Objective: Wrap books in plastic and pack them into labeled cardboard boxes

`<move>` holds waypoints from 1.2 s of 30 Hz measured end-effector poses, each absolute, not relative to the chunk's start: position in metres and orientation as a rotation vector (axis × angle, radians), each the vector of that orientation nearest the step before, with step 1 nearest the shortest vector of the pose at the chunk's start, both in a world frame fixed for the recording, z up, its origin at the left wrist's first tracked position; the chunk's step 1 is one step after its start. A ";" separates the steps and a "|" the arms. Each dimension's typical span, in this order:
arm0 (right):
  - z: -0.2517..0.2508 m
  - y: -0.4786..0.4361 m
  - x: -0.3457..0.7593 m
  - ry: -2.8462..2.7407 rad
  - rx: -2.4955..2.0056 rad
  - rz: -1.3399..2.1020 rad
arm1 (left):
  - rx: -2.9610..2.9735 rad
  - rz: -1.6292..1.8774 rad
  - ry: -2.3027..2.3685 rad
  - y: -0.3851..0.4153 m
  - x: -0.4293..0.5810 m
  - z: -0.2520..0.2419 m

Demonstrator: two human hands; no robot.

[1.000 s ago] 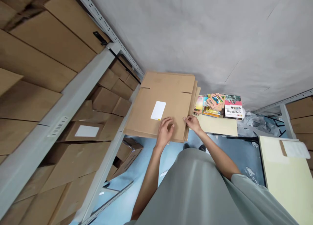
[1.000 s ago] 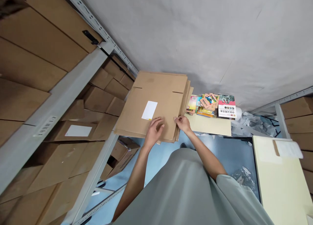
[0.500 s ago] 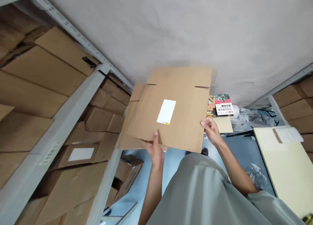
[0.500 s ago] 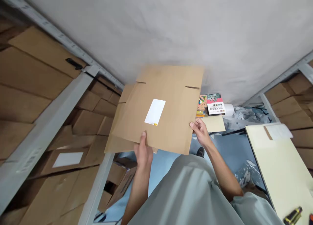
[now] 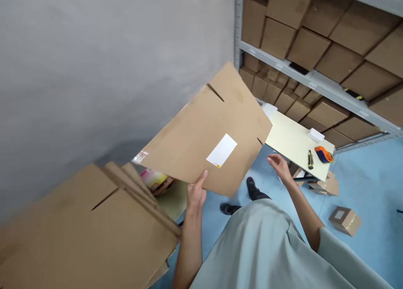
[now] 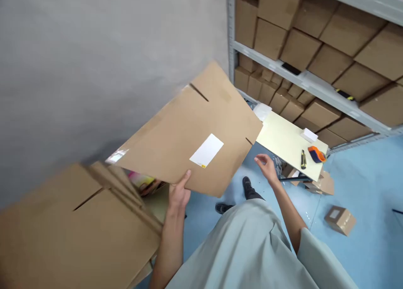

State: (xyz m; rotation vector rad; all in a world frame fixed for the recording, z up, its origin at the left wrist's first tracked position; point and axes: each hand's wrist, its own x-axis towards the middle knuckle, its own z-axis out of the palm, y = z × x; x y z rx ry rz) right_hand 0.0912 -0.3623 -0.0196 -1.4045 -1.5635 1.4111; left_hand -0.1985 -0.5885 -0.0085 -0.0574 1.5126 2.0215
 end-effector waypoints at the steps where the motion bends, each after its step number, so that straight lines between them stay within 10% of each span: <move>1: -0.021 -0.339 0.115 -1.552 -1.421 1.296 | 0.008 1.973 1.525 -0.568 -0.194 -0.009; 14: -0.029 -0.096 0.332 -1.235 -1.332 1.158 | 0.840 1.287 1.743 -0.288 -0.115 0.005; 36: -0.029 -0.104 0.299 -1.069 -1.606 1.177 | 0.995 1.377 1.644 -0.073 -0.170 -0.064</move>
